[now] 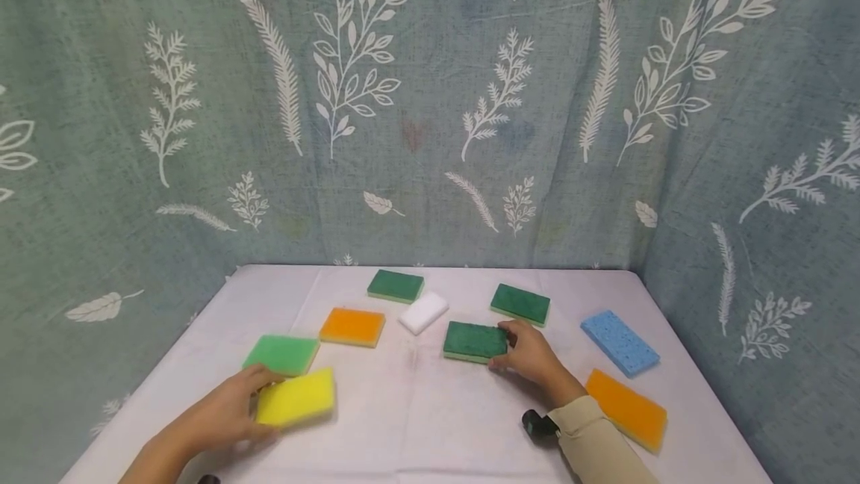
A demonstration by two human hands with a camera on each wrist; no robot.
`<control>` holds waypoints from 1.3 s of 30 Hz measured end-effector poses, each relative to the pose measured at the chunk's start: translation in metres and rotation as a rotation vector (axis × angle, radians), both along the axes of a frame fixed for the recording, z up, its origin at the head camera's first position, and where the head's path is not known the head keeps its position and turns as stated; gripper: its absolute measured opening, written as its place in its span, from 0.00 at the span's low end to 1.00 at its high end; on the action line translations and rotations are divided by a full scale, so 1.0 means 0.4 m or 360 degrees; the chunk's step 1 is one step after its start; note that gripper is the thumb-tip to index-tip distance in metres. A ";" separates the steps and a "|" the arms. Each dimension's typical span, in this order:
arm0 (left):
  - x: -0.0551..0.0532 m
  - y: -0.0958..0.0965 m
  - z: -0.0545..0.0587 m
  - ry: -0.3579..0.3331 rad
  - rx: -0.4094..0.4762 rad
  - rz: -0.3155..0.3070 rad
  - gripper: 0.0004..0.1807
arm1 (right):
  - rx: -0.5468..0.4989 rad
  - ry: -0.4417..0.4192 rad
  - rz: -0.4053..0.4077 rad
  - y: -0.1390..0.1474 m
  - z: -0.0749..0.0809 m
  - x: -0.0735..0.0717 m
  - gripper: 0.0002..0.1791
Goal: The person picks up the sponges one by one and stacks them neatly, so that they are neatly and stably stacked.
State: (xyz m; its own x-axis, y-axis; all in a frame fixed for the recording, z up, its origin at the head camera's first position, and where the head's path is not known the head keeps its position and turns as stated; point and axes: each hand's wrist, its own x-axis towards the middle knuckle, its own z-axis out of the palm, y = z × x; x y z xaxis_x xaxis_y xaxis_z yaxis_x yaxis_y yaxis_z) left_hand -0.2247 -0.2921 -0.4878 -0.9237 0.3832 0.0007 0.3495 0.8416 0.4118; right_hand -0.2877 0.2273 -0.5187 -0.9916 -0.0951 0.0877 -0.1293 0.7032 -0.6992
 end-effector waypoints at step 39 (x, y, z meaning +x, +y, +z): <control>-0.150 0.219 0.031 0.0143 0.0029 -0.0227 0.39 | -0.0183 0.0072 0.0110 -0.063 -0.018 0.054 0.42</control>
State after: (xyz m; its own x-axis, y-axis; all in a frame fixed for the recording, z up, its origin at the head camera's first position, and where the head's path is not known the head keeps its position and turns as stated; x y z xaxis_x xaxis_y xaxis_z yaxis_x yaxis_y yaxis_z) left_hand -0.2845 -0.2044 -0.4754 -0.8559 0.5094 0.0892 0.5009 0.7736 0.3882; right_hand -0.2663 0.2022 -0.5258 -0.9778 -0.1498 0.1462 -0.2077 0.6068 -0.7672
